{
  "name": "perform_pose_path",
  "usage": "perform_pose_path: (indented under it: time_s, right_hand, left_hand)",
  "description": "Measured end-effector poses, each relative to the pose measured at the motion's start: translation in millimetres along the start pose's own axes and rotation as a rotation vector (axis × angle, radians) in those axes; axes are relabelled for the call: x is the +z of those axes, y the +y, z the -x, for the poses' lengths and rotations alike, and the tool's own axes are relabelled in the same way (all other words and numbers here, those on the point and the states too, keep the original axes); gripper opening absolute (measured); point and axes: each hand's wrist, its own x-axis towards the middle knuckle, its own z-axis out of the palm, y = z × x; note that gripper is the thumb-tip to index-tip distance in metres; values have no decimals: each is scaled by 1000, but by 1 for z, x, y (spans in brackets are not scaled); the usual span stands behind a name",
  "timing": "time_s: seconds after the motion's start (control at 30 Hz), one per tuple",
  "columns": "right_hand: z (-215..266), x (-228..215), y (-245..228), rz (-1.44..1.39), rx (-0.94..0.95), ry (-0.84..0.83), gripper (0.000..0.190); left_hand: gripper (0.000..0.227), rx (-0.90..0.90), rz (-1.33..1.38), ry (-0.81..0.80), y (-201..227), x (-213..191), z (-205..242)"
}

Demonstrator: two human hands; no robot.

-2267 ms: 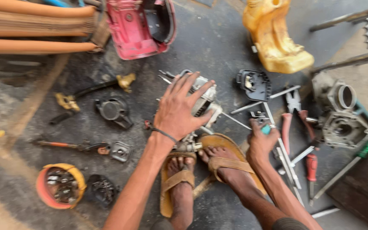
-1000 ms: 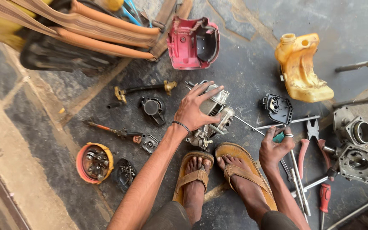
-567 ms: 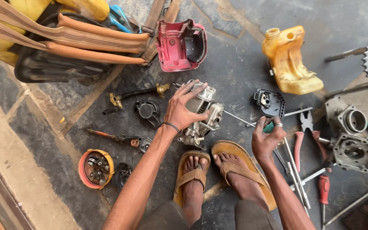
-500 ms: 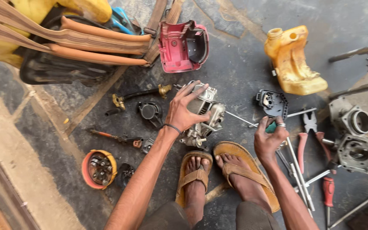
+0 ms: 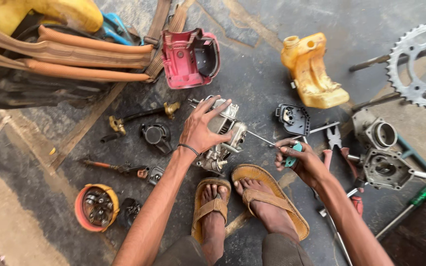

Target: The person removes a yellow plastic cover from a small engine using a screwdriver, then uses the screwdriver to adjust or tighten components on the engine body. Various tools and disassembled parts are visible on the floor around the work area.

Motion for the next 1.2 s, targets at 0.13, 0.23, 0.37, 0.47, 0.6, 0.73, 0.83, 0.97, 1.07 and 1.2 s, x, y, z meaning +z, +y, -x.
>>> perform_pose_path:
  time_s: [0.13, 0.23, 0.37, 0.47, 0.6, 0.73, 0.83, 0.97, 1.07, 1.2]
  right_hand:
    - [-8, -16, -7, -143, 152, -115, 42]
    - [-13, -14, 0, -263, 181, -298, 41]
    - [-11, 4, -5, -326, 232, -244, 34]
    - [-2, 18, -7, -183, 323, 64, 30]
    - [6, 22, 2, -265, 247, -99, 26]
    - [9, 27, 33, -152, 98, 33, 21]
    - [14, 25, 47, -103, 22, 45, 19]
    - [18, 30, 54, -9, -100, 40, 21]
    - [20, 34, 58, 22, -147, 60, 24]
    - [21, 31, 68, 43, -164, 91, 25]
  left_hand:
    - [83, -28, -79, -64, -3, 10, -8]
    - [85, -49, -55, -103, -10, 13, -7]
    - [85, -37, -36, -87, -17, 3, -6]
    - [85, -13, 16, -106, -20, -4, -1]
    - [83, 4, 4, -130, -18, -2, -1]
    - [82, 26, -8, -140, -15, -6, -2]
    - [83, 56, 46, -146, -13, -7, -3]
    - [85, 86, 56, -132, -13, -10, 0]
    - [85, 116, 75, -118, -13, -14, 4]
    - [87, 88, 74, -134, -12, -15, 4]
